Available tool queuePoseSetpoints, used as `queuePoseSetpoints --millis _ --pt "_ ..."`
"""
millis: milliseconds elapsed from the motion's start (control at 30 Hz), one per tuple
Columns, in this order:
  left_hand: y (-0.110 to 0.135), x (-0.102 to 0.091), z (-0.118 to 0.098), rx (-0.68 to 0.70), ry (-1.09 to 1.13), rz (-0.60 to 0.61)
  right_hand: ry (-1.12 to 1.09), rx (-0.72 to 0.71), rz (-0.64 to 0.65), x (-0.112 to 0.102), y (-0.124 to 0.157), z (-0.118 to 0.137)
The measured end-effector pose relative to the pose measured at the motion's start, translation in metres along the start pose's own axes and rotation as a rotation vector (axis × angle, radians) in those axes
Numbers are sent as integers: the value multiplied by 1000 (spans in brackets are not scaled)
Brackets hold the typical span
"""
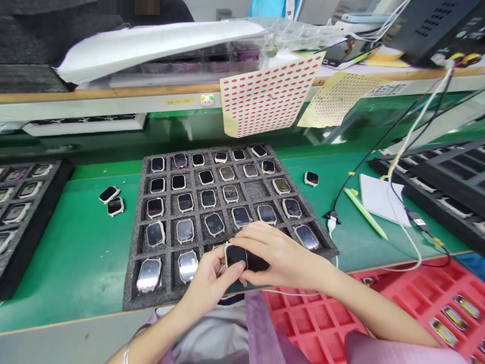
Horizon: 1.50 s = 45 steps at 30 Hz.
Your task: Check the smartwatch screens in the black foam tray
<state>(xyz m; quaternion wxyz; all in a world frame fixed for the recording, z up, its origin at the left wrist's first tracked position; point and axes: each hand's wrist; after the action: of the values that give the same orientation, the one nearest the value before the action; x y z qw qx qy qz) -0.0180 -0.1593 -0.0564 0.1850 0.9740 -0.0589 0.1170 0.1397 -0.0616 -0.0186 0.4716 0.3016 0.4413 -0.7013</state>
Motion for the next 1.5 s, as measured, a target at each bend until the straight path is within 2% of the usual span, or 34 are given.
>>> queuePoseSetpoints --millis 300,567,867,1367,1500 --pt "1 0 -1 -43 66 23 -27 23 -27 2 6 3" --pt "1 -2 2 -1 0 18 -15 9 -14 3 7 4" --pt "2 1 3 -19 -34 31 26 -20 -41 5 7 4" --pt "3 2 4 -5 -147 1 14 16 -47 6 12 4" --pt "3 3 6 12 -146 -47 -96 43 -144 -5 18 -4"
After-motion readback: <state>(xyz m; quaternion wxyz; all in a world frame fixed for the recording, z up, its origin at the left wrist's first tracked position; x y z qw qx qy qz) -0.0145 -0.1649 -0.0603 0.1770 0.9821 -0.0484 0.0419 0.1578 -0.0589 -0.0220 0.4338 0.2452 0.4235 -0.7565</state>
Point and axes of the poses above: each hand's wrist, its own y-axis away from the middle knuckle, its own x-axis out of the palm, z = x × y, and after that the axes turned 9 degrees about -x, right-handed
